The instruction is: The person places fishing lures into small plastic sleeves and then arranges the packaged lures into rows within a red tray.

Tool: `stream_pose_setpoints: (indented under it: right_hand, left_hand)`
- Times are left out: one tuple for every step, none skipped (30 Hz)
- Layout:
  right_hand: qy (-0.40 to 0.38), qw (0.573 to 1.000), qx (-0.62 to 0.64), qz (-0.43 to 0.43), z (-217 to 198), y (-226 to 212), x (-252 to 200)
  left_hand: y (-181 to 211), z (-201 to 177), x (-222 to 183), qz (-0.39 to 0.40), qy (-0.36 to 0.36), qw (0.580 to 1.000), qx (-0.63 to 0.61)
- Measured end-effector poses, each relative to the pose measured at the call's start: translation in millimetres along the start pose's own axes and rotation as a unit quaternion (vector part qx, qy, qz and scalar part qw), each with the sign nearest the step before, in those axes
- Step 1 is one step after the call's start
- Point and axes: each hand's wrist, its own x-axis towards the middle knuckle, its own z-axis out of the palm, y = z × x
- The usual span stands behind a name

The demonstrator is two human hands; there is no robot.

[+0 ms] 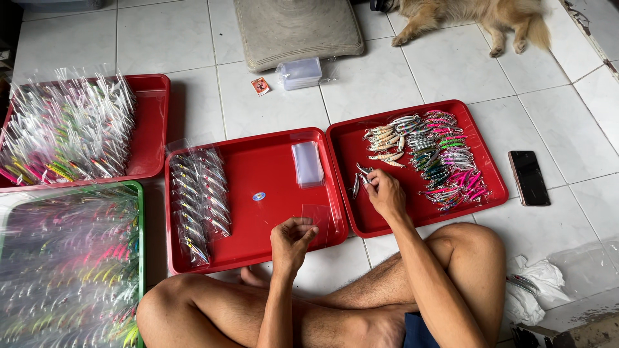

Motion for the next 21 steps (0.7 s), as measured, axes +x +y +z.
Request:
stream_pose_setpoints:
  right_hand:
    - [0.0, 1.0, -0.001, 0.001, -2, -1, -2]
    - [0.009, 1.0, -0.008, -0.013, -3, -1, -3]
    - [0.018, 0.999, -0.015, -0.029, -4, -4, -2]
    - [0.019, 0.999, -0.015, -0.03, 1, 0, -1]
    - [-0.001, 0.999, -0.029, -0.02, 7, 4, -1]
    - [-0.02, 0.999, -0.043, -0.01, 13, 8, 0]
    - [-0.021, 0.999, -0.043, -0.011, 14, -6, -7]
    - [-0.022, 0.997, -0.074, 0.002, 16, -19, -14]
    - [-0.022, 0.994, -0.104, 0.014, 17, -32, -21]
    - [-0.023, 0.994, -0.104, 0.014, 20, -33, -21]
    - [-0.027, 0.994, -0.109, 0.018, 23, -34, -20]
    - [-0.031, 0.993, -0.114, 0.022, 26, -35, -19]
    - [-0.031, 0.993, -0.113, 0.02, 18, -38, -21]
    - [-0.043, 0.995, -0.079, 0.037, 11, -41, -23]
    - [-0.055, 0.996, -0.046, 0.056, 4, -44, -26]
    - [-0.055, 0.996, -0.046, 0.056, 6, -30, -23]
    - [-0.052, 0.997, -0.008, 0.055, 7, -15, -20]
    - [-0.048, 0.997, 0.029, 0.053, 8, 0, -17]
    - [-0.048, 0.997, 0.029, 0.055, 4, -1, -17]
    - [-0.022, 0.994, 0.095, 0.052, 0, -2, -16]
    - [0.004, 0.986, 0.161, 0.046, -4, -4, -15]
  left_hand:
    - [1, 0, -1, -0.001, -0.001, 1.0, 0.0]
    - [2, 0, -1, -0.004, -0.003, 1.0, -0.001]
    - [5, -1, 0, -0.004, -0.004, 1.0, -0.001]
    - [5, 0, 0, -0.003, -0.003, 1.0, -0.002]
    - [4, 0, 0, -0.003, -0.006, 1.0, -0.002]
    - [4, 0, 0, -0.004, -0.009, 1.0, -0.002]
    - [5, -1, 0, -0.004, -0.008, 1.0, -0.002]
    - [5, -1, 0, -0.004, -0.008, 1.0, -0.001]
    - [6, -1, -1, -0.003, -0.009, 1.0, 0.0]
    - [6, 0, -1, -0.003, -0.009, 1.0, -0.001]
    - [6, 0, -1, -0.003, -0.011, 1.0, 0.0]
    - [6, 0, 0, -0.002, -0.013, 1.0, 0.001]
    - [6, 0, 0, -0.001, -0.012, 1.0, 0.001]
    - [5, -1, 0, 0.0, -0.01, 1.0, 0.0]
    - [4, -1, 0, 0.0, -0.009, 1.0, 0.0]
    - [5, -1, 0, 0.0, -0.009, 1.0, 0.0]
    - [5, -1, 0, 0.001, -0.01, 1.0, 0.002]
    - [5, -1, 0, 0.002, -0.012, 1.0, 0.004]
    - [5, -1, -1, 0.001, -0.014, 1.0, 0.004]
    - [6, -1, -1, 0.003, -0.017, 1.0, 0.007]
    - [8, -1, -1, 0.006, -0.019, 1.0, 0.009]
